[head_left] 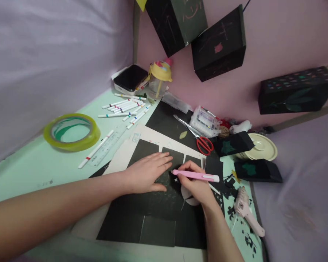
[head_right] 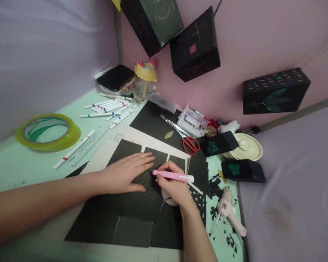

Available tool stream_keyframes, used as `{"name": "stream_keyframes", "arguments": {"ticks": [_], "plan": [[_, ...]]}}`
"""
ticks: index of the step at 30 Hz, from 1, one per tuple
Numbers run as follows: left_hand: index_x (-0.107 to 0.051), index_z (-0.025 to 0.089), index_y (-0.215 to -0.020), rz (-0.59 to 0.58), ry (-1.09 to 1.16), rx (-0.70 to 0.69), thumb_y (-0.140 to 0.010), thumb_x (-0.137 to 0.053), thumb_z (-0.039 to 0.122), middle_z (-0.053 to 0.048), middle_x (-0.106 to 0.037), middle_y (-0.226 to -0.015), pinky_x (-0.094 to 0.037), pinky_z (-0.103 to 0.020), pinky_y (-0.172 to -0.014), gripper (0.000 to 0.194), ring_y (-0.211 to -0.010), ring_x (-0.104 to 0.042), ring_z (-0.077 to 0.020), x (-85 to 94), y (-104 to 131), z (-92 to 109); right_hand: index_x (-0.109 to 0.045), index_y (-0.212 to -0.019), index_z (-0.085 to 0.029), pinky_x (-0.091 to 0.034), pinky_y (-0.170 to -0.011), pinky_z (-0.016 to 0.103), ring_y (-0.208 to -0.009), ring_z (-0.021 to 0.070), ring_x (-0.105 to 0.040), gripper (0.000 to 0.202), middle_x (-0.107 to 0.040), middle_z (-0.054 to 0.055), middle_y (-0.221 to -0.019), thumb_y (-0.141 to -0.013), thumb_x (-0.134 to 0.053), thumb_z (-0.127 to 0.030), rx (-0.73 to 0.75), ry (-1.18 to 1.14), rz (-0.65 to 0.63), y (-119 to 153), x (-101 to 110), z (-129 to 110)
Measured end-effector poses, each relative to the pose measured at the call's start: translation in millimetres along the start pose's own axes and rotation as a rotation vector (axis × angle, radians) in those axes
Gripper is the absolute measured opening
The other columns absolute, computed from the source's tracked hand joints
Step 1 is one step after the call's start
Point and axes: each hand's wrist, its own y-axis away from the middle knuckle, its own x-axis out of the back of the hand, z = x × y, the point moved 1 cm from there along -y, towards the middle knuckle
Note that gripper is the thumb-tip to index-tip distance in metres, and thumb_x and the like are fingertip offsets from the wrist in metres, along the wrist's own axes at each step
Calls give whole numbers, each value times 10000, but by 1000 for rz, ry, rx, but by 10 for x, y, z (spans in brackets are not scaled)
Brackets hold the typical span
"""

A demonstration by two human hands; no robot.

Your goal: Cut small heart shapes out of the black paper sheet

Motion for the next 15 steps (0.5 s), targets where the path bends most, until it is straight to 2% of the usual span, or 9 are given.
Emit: {"name": "stream_keyframes", "arguments": {"ticks": [7,15], "plan": [[-440,102,-1403,8,13,-12,-844,-573,627,-127,-338,-1526,-159,-381,-1185,778,-1446,-232,-266,6,-2,-7,-550,-705,-205,-383,-535,235,-583,129,-505,74,-586,-22,-647,-752,-602,-184,62,27,-60,7,-3,100],[-445,107,-1399,10,24,-5,-847,-574,621,-125,-340,-1525,-150,-384,-1186,765,-1444,-236,-270,-8,18,0,-561,-701,-206,-407,-550,247,-618,150,-557,67,-624,-2,-671,-754,-597,-186,68,68,-87,18,-6,92]]}}
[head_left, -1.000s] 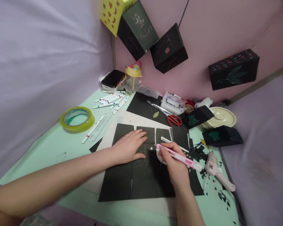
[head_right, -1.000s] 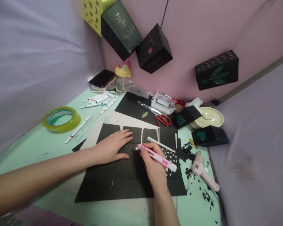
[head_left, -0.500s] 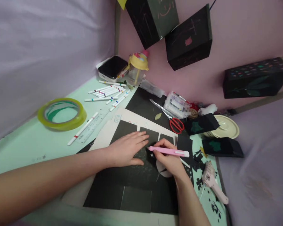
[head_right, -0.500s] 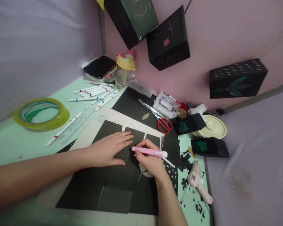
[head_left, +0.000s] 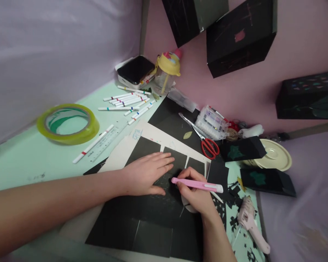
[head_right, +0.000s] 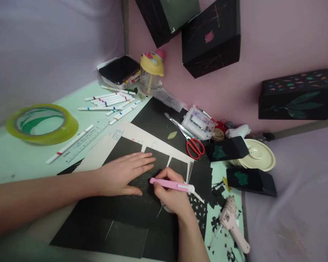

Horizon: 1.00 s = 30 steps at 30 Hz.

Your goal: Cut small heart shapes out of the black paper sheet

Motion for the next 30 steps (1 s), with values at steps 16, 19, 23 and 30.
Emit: {"name": "stream_keyframes", "arguments": {"ticks": [16,19,23,30], "plan": [[-440,119,-1405,-12,27,6,-841,-579,625,-126,-329,-1530,-160,-392,-1184,771,-1449,-224,-274,-2,-16,-6,-579,-700,-199,-375,-510,229,-569,131,-506,71,-603,-14,-640,-759,-618,-195,-45,-14,-10,-5,-25,-24],[-442,115,-1404,-13,35,10,-839,-590,616,-127,-331,-1529,-168,-401,-1184,770,-1447,-228,-277,1,-16,-1,-584,-712,-198,-387,-524,229,-586,133,-519,72,-617,-12,-657,-769,-628,-205,-35,-34,-4,-3,-25,-8],[-450,104,-1400,-28,41,20,-836,-609,596,-132,-335,-1525,-182,-412,-1182,765,-1444,-235,-288,28,-22,11,-592,-722,-198,-407,-543,230,-609,139,-544,72,-644,-3,-679,-780,-632,-210,-39,-46,-9,-3,-22,7],[-457,103,-1396,-31,55,24,-831,-623,583,-133,-338,-1523,-191,-419,-1181,760,-1444,-235,-293,42,-23,15,-582,-711,-205,-418,-552,231,-616,141,-554,84,-645,-7,-681,-782,-627,-200,-45,-50,9,-11,-36,12]]}}
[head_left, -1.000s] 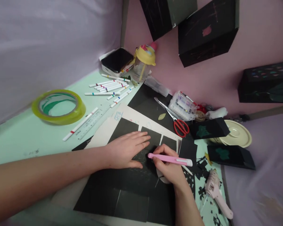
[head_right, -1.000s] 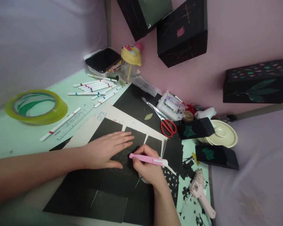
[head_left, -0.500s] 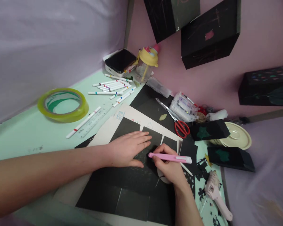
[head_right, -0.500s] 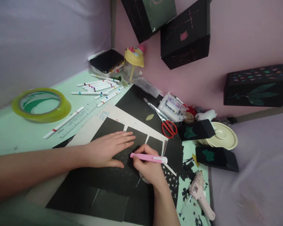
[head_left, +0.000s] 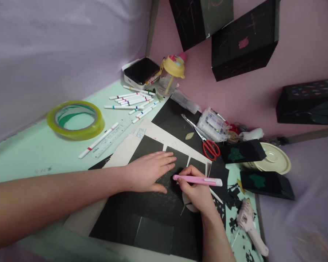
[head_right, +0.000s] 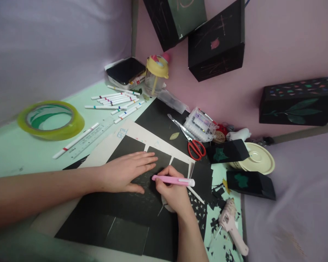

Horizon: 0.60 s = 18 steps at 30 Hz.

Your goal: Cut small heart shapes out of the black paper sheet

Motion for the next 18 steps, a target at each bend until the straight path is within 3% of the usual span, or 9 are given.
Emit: {"name": "stream_keyframes", "arguments": {"ticks": [18], "plan": [[-456,132,-1393,16,-11,-8,-829,-621,590,-134,-346,-1520,-188,-404,-1175,745,-1441,-243,-285,-18,-7,-9,-533,-642,-203,-382,-542,236,-562,127,-485,158,-545,-39,-579,-780,-608,-216,27,40,97,-12,-37,-68]]}}
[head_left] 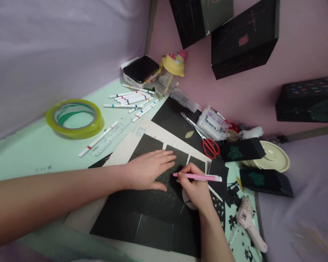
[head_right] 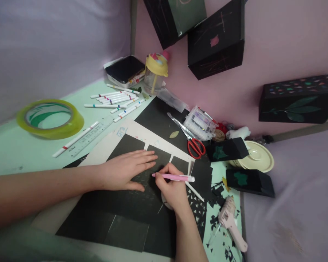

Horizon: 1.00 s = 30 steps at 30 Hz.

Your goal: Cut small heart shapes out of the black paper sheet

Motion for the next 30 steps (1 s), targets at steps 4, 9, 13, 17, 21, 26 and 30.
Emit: {"name": "stream_keyframes", "arguments": {"ticks": [4,9,13,17,21,26,30], "plan": [[-457,124,-1394,-15,2,7,-824,-626,588,-133,-347,-1520,-186,-407,-1176,754,-1442,-241,-284,9,-12,0,-594,-739,-207,-393,-549,240,-570,132,-504,71,-577,-32,-626,-809,-592,-224,15,-28,-33,6,0,20],[-447,112,-1400,-25,-18,10,-827,-617,597,-133,-346,-1520,-171,-390,-1179,770,-1445,-235,-275,5,-10,-1,-597,-660,-201,-399,-562,240,-575,133,-518,160,-595,-27,-606,-818,-600,-226,39,-11,-13,11,-5,25],[-443,119,-1404,-21,-28,11,-825,-613,607,-125,-334,-1527,-172,-391,-1179,776,-1446,-232,-273,-9,-7,-6,-575,-641,-200,-398,-566,240,-568,129,-509,191,-584,-31,-593,-828,-601,-232,43,-20,2,17,-14,29],[-445,123,-1402,-12,-19,6,-825,-617,604,-128,-339,-1525,-178,-396,-1178,771,-1443,-240,-276,-11,-6,-11,-566,-629,-197,-390,-565,239,-564,125,-499,203,-576,-33,-587,-827,-600,-223,49,-12,4,24,-14,25],[-438,113,-1407,-6,-19,3,-827,-619,598,-128,-338,-1525,-181,-398,-1179,777,-1444,-237,-275,-13,0,-16,-555,-615,-193,-380,-559,234,-558,119,-493,209,-569,-36,-577,-819,-599,-202,52,4,5,22,-9,24],[-439,110,-1405,-2,-21,0,-829,-614,599,-129,-339,-1525,-181,-400,-1178,776,-1445,-234,-274,-20,-3,-11,-536,-599,-192,-369,-545,229,-544,112,-470,229,-538,-44,-560,-820,-595,-205,70,1,19,15,-22,39],[-437,114,-1407,-7,-33,1,-832,-601,613,-122,-330,-1530,-175,-391,-1180,780,-1447,-230,-268,-20,-3,-13,-550,-609,-192,-366,-534,232,-532,111,-469,231,-537,-42,-556,-836,-589,-214,110,35,53,36,-43,54]]}}
